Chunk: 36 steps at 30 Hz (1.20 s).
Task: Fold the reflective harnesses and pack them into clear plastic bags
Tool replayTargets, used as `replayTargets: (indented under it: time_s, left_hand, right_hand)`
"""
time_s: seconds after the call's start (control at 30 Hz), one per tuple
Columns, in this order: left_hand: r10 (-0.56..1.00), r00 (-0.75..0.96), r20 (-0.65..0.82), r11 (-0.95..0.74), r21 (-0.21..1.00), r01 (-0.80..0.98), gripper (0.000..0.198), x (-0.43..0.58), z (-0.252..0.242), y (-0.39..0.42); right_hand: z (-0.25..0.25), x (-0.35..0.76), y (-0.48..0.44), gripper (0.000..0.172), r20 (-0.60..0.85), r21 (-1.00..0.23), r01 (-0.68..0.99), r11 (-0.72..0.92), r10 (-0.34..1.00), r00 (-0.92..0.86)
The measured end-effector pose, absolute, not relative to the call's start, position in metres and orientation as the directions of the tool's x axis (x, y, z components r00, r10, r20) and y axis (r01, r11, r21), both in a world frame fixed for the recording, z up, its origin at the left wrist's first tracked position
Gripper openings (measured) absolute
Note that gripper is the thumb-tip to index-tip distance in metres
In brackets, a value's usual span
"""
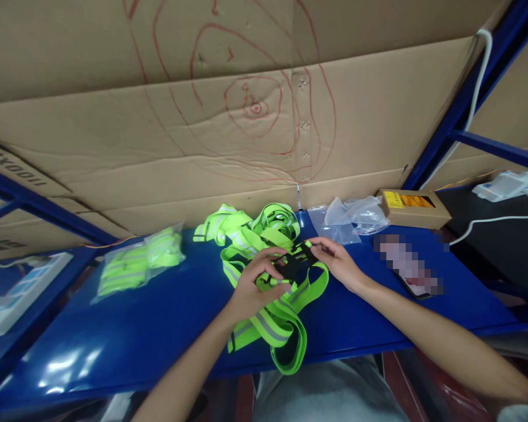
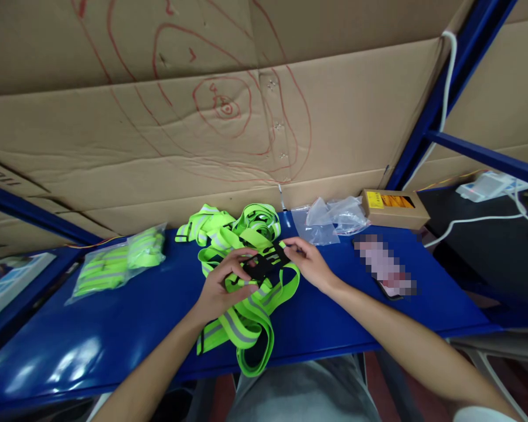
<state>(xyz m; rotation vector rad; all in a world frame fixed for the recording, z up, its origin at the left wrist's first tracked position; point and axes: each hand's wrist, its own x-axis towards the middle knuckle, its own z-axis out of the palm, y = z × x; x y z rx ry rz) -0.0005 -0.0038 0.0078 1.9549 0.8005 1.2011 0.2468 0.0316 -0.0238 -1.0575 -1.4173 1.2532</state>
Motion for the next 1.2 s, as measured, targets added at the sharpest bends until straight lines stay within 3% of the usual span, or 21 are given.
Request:
replayTargets:
  time_s: [0.23,0.47,0.6,0.83,1.2]
  left_hand:
    - [0.853,0.37,0.367,-0.419,0.906,0.065,0.015,-0.007,0.009,0.003]
    - [0.964,0.205,0.168,-0.185,0.981,0.065,0.019,-0.001,-0.001,0.007]
    - [0.984,0.169,0.065,-0.064,0.998,-0.015,0.023,0.004,-0.005,0.006]
    - [0.992,0.121,0.04,-0.03,0.996,-0.081,0.028,0.002,-0.008,0.007]
    - [0.973,0.222,0.069,-0.066,0.998,-0.022,0.023,0.014,-0.011,0.0]
  right_hand:
    - [-0.02,0.247,0.028,0.043,0.136,-0.987,0.038,0.156,0.938,-0.318]
    - [-0.026,0.241,0.017,0.032,0.273,-0.923,0.208,0.324,0.932,-0.24]
    - [-0.031,0.241,0.02,0.031,0.268,-0.925,0.195,0.327,0.923,-0.276]
    - [-0.025,0.244,0.021,0.033,0.236,-0.941,0.16,0.299,0.917,-0.322]
    - [-0.03,0.23,0.003,0.027,0.209,-0.924,0.235,0.3,0.915,-0.346]
